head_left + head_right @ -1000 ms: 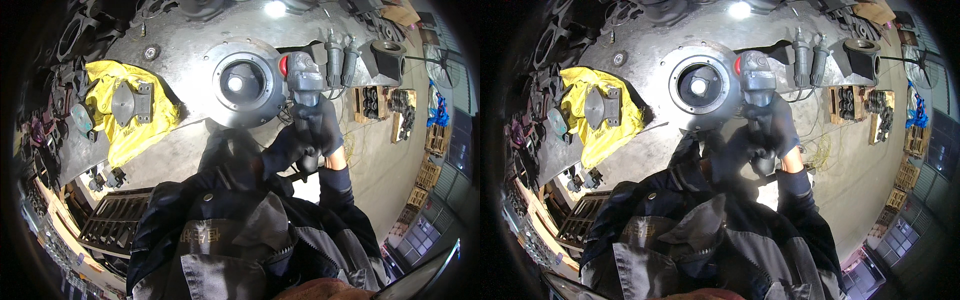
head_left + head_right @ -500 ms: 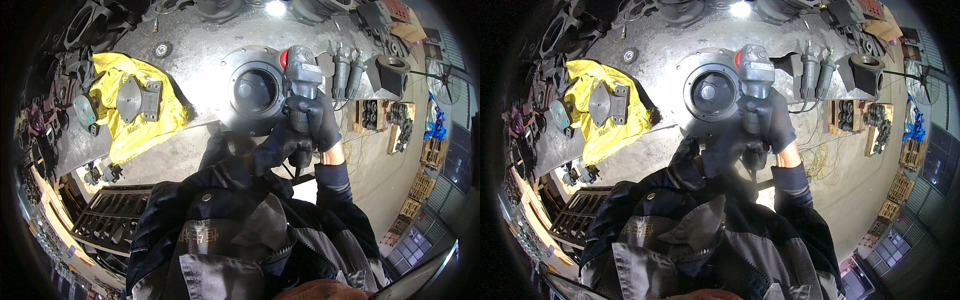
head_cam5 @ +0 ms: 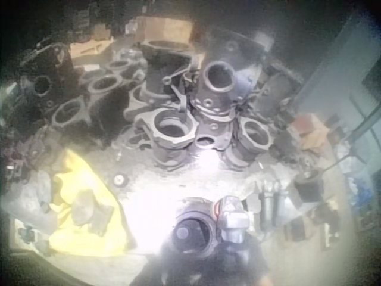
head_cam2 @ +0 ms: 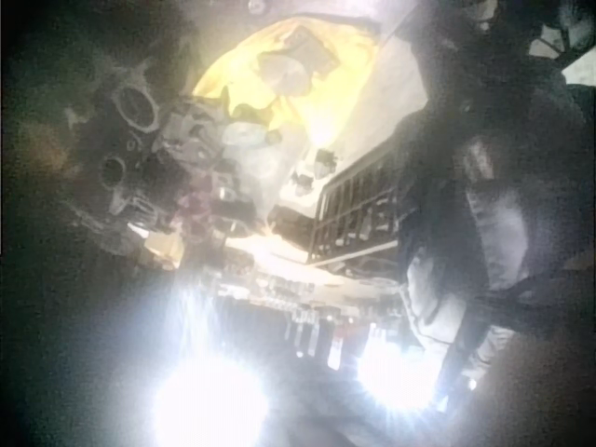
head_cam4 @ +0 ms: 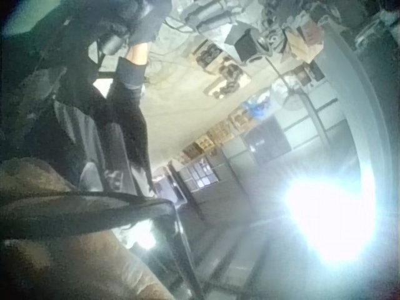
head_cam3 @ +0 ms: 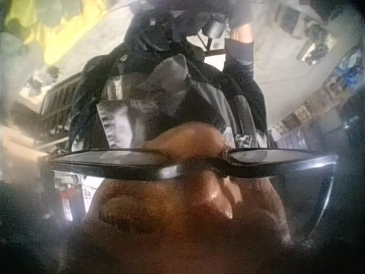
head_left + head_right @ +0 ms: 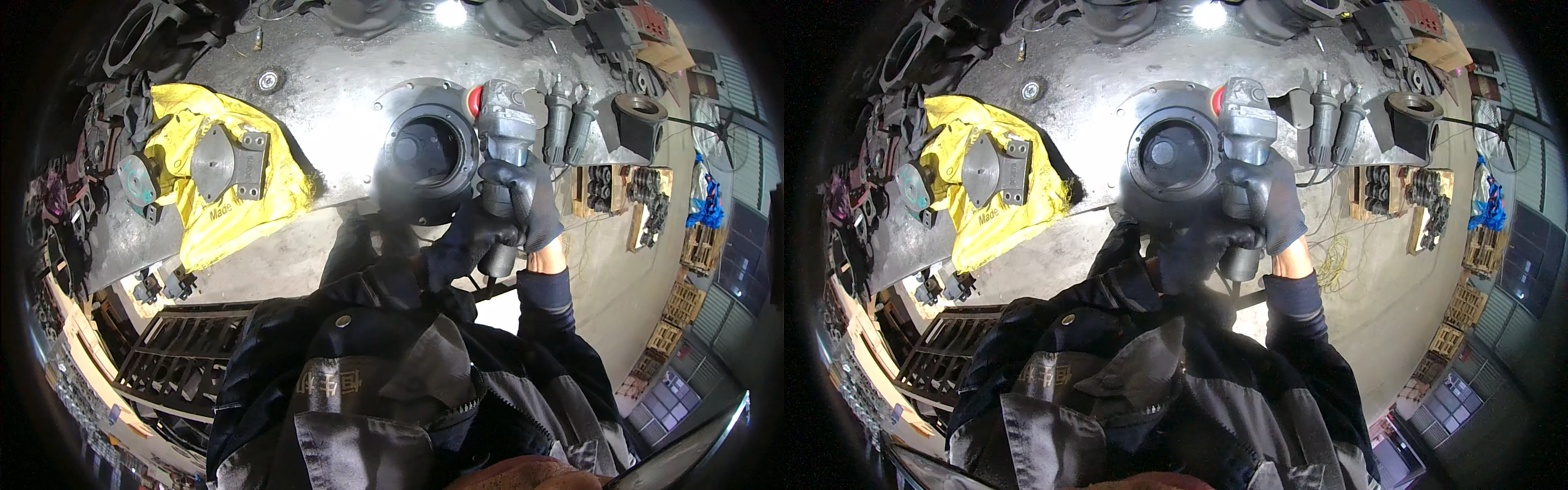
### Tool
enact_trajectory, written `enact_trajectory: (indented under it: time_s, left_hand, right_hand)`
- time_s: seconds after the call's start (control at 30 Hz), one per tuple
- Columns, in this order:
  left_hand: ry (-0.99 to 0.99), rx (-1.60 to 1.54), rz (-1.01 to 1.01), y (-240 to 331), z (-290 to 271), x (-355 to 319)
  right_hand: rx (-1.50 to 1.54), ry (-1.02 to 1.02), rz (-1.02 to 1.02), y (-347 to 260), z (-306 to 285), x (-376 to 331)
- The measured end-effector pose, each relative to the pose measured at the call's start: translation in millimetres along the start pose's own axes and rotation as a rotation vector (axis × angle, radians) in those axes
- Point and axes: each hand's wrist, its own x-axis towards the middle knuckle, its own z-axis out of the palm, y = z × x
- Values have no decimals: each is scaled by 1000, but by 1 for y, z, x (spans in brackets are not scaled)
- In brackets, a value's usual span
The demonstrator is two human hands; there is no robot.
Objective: The person walks to a metal rack, picks up a metal part, and places it on a workbench. They then use an angle grinder to grind the surface of the metal part for an extended period.
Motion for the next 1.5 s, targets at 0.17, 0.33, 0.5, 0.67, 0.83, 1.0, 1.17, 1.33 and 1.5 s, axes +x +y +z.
enact_trajectory:
  time_s: [0.17,0.33,0.5,0.67,0.83,1.0,1.17,1.33,1.5]
  left_hand:
    - [91,-212,-261,8,-12,0]
    - [199,35,-117,-2,-29,-7]
    - [152,122,21,-14,-33,-12]
    - [12,-163,-46,-19,-30,6]
    - [188,-8,-51,-19,-30,-4]
    - [304,-55,56,-20,-27,-18]
    - [175,75,237,-31,-31,1]
    - [94,542,516,-42,-39,1]
    - [312,4,179,-43,-25,-13]
  right_hand:
    - [-21,-39,-52,-4,16,10]
    - [-23,-138,-64,-8,43,17]
    - [-63,-217,-101,-14,44,13]
    - [-138,-61,-106,-16,33,17]
    - [-109,-177,-96,-11,42,19]
    - [-113,-281,-186,-12,61,15]
    - [-203,-223,-59,-30,50,24]
    - [-277,-252,-153,-29,48,20]
    - [-357,-379,-270,-21,59,22]
